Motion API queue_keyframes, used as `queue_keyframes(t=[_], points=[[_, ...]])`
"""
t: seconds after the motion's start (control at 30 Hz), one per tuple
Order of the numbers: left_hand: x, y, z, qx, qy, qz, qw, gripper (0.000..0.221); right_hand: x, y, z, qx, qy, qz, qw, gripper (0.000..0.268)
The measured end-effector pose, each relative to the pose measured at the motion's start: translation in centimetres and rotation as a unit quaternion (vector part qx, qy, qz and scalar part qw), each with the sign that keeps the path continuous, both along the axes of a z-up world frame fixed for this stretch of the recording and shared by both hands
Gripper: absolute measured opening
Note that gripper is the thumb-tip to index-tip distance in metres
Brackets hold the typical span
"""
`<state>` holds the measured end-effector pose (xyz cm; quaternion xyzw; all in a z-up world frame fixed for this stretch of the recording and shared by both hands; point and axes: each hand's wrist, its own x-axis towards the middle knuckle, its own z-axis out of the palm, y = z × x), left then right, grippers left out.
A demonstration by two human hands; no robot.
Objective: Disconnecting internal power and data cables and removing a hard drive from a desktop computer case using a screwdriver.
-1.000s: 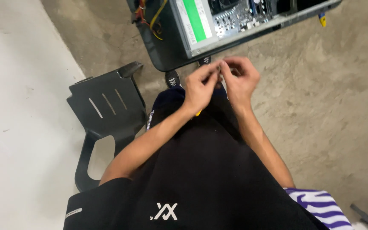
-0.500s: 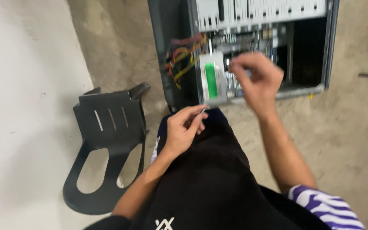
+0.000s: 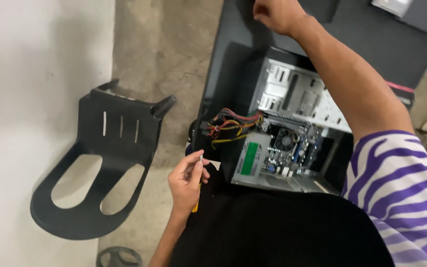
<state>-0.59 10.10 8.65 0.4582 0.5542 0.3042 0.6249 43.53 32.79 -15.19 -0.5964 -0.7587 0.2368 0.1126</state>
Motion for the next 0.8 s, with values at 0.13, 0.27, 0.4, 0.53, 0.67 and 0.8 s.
queue_keyframes(t=[0.13, 0.27, 0.4, 0.53, 0.67, 0.8], points=[[-0.4, -0.3, -0.7, -0.006, 0.031, 0.044, 0.999, 0.024, -0.5, 1.9, -3.6, 0.102, -0.154, 0.144, 0.972, 0.010], [-0.3, -0.6, -1.5, -0.024, 0.043, 0.057, 0.997, 0.025, -0.8, 1.7, -4.5, 0.092, -0.194, 0.120, 0.969, 0.015], [0.2, -0.4, -1.7, -0.029, 0.015, 0.056, 0.998, 0.024, -0.8, 1.2, -3.1, 0.087, -0.211, 0.110, 0.967, 0.014], [0.1, 0.2, -0.9, -0.033, 0.021, 0.046, 0.998, 0.023, 0.8, -0.1, -3.2, 0.047, -0.213, 0.117, 0.969, 0.032], [-0.4, 0.2, -1.0, -0.028, -0.045, 0.054, 0.997, 0.024, 0.7, -3.5, 4.4, 0.009, -0.228, 0.135, 0.964, 0.020], [-0.1, 0.8, 0.6, -0.085, -0.151, -0.027, 0.985, 0.031, -4.5, -13.3, 16.1, 0.148, -0.084, -0.060, 0.984, 0.010]])
